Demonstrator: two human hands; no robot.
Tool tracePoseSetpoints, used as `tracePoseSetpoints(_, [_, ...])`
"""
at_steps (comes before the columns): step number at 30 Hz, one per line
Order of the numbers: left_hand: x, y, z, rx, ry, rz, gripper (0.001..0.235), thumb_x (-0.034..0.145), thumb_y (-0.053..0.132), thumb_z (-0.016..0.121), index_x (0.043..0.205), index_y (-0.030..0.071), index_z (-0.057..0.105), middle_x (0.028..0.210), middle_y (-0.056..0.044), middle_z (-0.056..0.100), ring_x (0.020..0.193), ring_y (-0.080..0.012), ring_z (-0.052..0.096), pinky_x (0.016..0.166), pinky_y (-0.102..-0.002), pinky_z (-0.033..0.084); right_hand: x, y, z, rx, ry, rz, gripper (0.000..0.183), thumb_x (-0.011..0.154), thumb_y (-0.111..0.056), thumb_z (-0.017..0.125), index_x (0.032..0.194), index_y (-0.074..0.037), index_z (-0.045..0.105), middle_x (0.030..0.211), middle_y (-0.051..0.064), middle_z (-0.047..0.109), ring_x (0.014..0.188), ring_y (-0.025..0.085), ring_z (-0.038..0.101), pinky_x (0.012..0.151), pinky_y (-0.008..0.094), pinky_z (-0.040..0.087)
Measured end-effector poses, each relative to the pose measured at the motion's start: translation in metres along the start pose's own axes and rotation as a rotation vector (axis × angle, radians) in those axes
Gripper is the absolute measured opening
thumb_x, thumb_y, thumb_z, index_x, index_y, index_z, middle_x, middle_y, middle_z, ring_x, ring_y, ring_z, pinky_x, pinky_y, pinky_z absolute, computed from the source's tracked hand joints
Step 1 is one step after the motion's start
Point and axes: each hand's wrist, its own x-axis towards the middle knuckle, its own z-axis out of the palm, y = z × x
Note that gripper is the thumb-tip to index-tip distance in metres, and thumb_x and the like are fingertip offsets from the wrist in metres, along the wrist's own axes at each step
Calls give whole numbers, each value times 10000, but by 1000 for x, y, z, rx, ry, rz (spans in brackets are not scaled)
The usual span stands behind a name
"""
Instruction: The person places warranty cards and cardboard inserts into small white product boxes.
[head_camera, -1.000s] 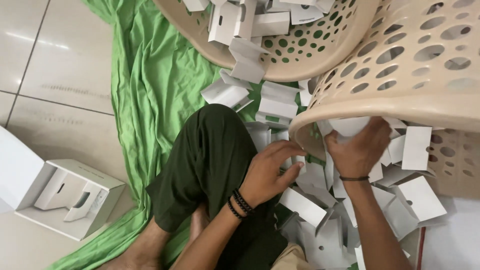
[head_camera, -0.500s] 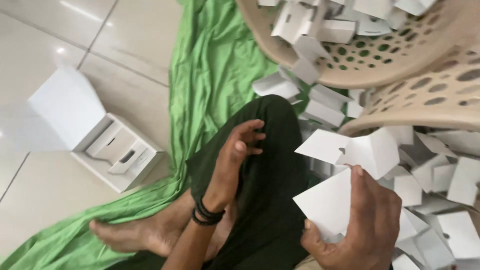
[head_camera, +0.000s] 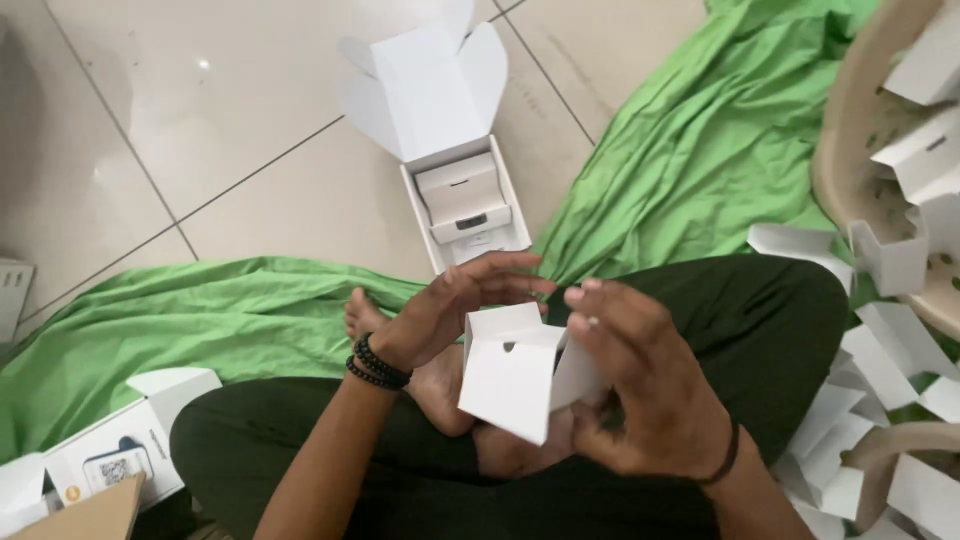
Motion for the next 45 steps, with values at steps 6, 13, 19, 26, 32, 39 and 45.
tracePoseSetpoints(6, [-26, -16, -28, 75, 256, 100, 881, 904, 567, 738, 1531, 35, 422, 1473, -150, 560, 1358, -280, 544, 1179, -465, 442, 9, 67, 53, 438, 26, 157, 873, 871, -235, 691, 1611, -46, 266, 1611, 184, 382, 1528, 355, 389, 1242, 480, 414])
tracePoseSetpoints(13, [-21, 7, -48, 279, 626, 320, 520, 947, 214, 765, 1394, 5, 601, 1438, -113, 617, 1356, -204, 568, 1172, -369, 465, 48, 113, 104, 1061, 226, 472, 569, 1001, -392, 593, 1402, -5, 478, 1617, 186, 422, 1563, 303, 349, 1301, 433, 274])
tracePoseSetpoints(19, [-6, 28, -87, 695, 672, 412, 468, 921, 125, 805, 1350, 23, 646, 1436, -95, 603, 1349, -197, 584, 1202, -346, 475, 86, 160, 147, 1177, 300, 425, 429, 968, -350, 520, 1232, -13, 550, 1508, 200, 514, 1488, 315, 427, 1300, 439, 280])
tracePoseSetpoints(26, [-10, 24, -105, 860, 639, 336, 581, 846, 152, 856, 1368, 50, 625, 1488, -71, 535, 1430, -207, 503, 1200, -365, 401, 89, 169, 161, 1063, 205, 342, 493, 927, -364, 460, 1244, -3, 569, 1575, 200, 459, 1547, 313, 380, 1322, 438, 254])
tracePoseSetpoints(32, [-15, 29, -108, 1038, 637, 309, 588, 837, 186, 876, 1369, 94, 644, 1475, -68, 553, 1411, -228, 543, 1208, -374, 487, 85, 172, 169, 769, 143, 314, 492, 838, -285, 426, 1193, -3, 616, 1589, 177, 484, 1561, 326, 368, 1307, 462, 290])
tracePoseSetpoints(39, [-15, 24, -114, 1282, 616, 300, 595, 808, 186, 879, 1351, 113, 648, 1500, -85, 549, 1453, -320, 489, 1196, -429, 449, 75, 170, 184, 334, 59, 299, 400, 803, -26, 484, 1156, -20, 670, 1548, 142, 515, 1573, 364, 354, 1308, 480, 328])
tracePoseSetpoints(45, [-14, 15, -118, 1536, 608, 292, 606, 820, 167, 855, 1386, 144, 639, 1573, -54, 506, 1508, -323, 442, 1221, -433, 432, 74, 166, 193, -1, -12, 261, 437, 807, 24, 620, 1232, -76, 644, 1592, 157, 430, 1552, 397, 308, 1275, 494, 330])
